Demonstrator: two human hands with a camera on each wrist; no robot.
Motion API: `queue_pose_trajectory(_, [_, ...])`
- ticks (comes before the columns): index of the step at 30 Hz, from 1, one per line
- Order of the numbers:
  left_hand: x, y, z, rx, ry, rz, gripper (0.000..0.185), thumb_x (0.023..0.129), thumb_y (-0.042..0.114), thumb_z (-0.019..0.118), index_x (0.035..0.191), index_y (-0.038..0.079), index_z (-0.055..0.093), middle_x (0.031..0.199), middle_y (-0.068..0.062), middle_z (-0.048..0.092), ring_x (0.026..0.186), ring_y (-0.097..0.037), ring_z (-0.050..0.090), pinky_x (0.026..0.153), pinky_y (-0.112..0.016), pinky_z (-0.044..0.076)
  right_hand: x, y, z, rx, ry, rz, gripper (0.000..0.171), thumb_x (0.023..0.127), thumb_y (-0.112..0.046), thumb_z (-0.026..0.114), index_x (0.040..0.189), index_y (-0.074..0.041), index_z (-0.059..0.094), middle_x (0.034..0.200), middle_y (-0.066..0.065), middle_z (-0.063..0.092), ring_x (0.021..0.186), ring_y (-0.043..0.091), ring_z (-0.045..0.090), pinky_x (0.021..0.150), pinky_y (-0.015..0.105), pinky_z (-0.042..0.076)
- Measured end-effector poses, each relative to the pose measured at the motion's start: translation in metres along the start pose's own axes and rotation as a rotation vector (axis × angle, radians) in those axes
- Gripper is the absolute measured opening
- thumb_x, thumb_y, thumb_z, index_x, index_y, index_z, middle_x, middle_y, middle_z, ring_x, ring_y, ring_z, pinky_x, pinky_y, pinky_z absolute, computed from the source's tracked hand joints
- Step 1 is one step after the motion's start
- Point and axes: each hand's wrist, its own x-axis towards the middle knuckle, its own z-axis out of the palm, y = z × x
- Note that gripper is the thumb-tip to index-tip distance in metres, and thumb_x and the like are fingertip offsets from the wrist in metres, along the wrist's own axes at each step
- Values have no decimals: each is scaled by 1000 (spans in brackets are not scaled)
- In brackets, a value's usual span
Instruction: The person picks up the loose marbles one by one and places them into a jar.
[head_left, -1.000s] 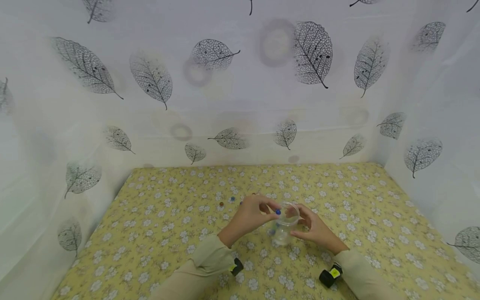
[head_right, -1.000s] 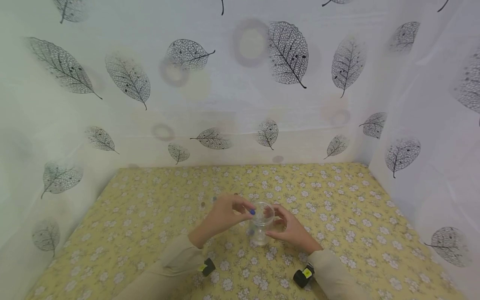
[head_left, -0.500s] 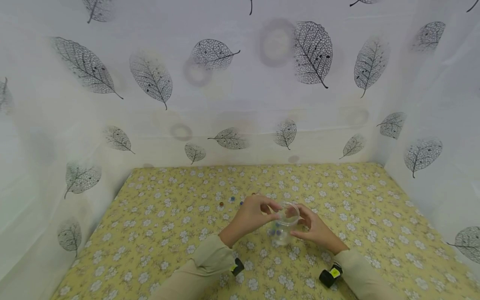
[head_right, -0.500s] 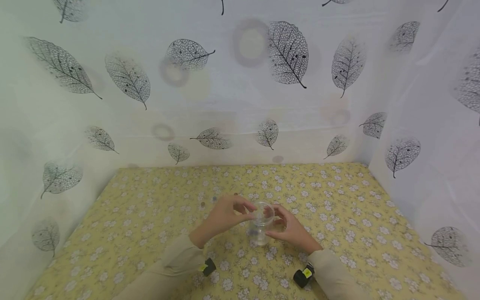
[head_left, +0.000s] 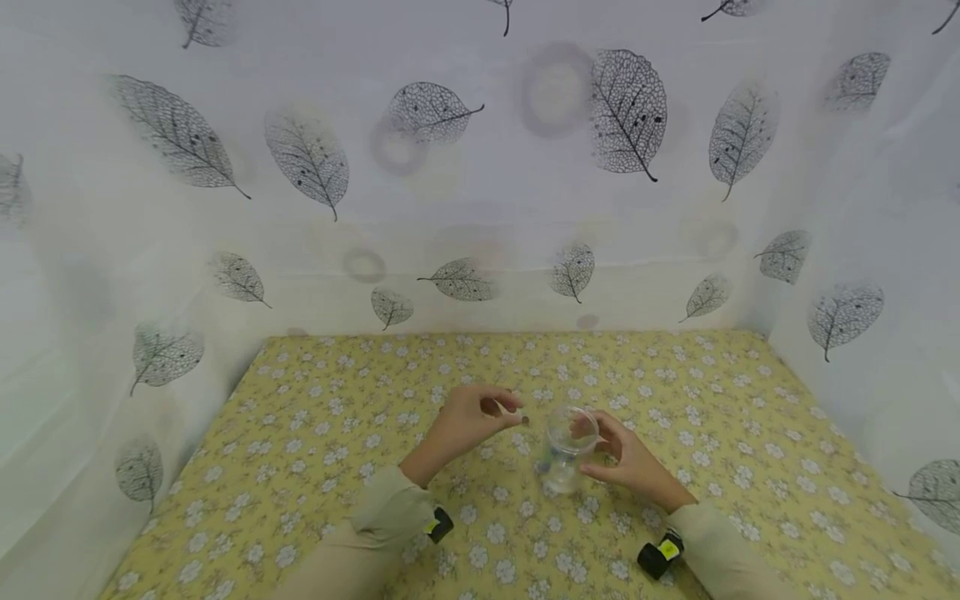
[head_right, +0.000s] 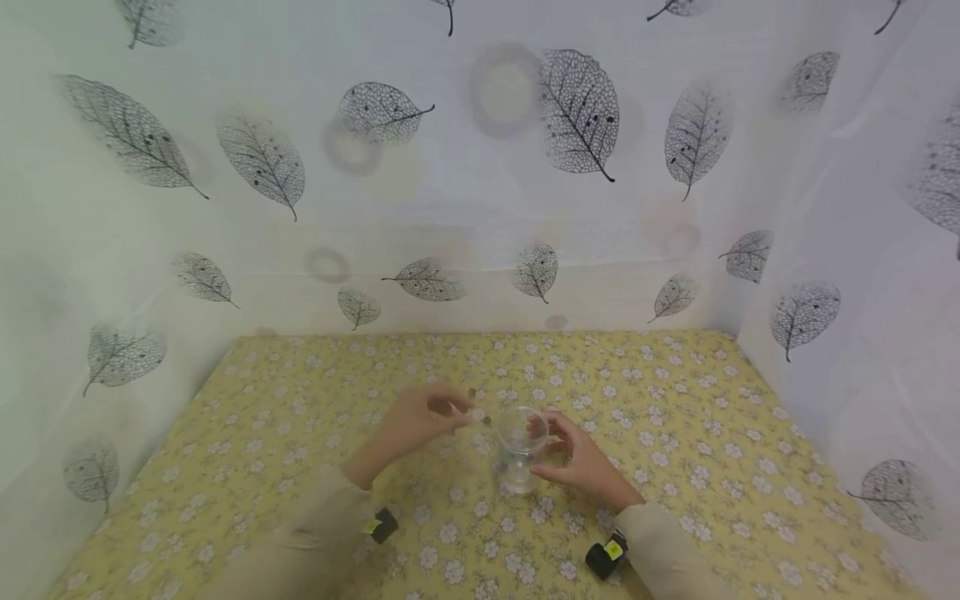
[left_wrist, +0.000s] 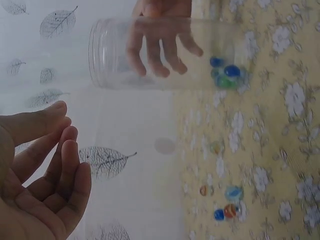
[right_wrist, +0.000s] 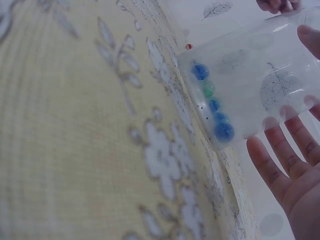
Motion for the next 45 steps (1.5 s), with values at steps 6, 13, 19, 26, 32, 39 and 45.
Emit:
queue_pose_trajectory(6, [-5,-29,-27,36,58,-66,14,83,19,72,97,17,73,92,1,70,73,-7,60,62,-22,49,-1,0,0,4,-4,19,61,84,2,66,137,7,35,124,26,48,111,7,57,88,22,50])
queue_pose_trajectory(13, [-5,-67,-53,87,127,-86,14,84,18,71,96,10,73,86,-3,70,68,-14,60,60,-25,49,-1,-1,1,8,-9,33,59,85,2,65,137,5,36,125,25,47,111,8,56,88,23,50])
queue_pose_trajectory(19, [1,-88,-57,132,114,-141,14,84,12,71,94,5,73,86,-6,69,71,-12,60,66,-28,52,-2,1,1,-5,-3,5,58,84,4,65,136,4,38,123,25,48,111,5,55,87,22,50])
queue_pose_trajectory(26, [13,-109,-44,131,45,-233,13,80,9,73,92,3,73,84,-6,68,71,-13,61,63,-26,52,-3,-1,0,18,-2,54,57,85,2,65,136,5,37,124,28,46,112,10,56,88,22,49])
queue_pose_trajectory(32, [15,-113,-37,115,31,-268,14,79,7,74,91,2,72,85,-7,68,74,-14,61,68,-29,54,-2,-1,0,30,-6,51,56,85,2,64,135,5,38,123,30,46,111,10,56,88,23,50])
queue_pose_trajectory(39, [15,-114,-36,152,12,-261,12,78,7,75,89,5,72,84,-4,68,74,-13,61,69,-30,53,-1,1,0,-11,-5,-10,58,84,4,65,135,5,38,123,28,47,112,5,55,88,21,49])
queue_pose_trajectory(45, [13,-115,-35,173,10,-252,10,78,6,75,87,7,73,84,-3,69,74,-13,61,68,-30,53,0,-1,0,-12,-6,3,57,85,3,65,135,5,38,124,27,47,112,7,55,88,22,50])
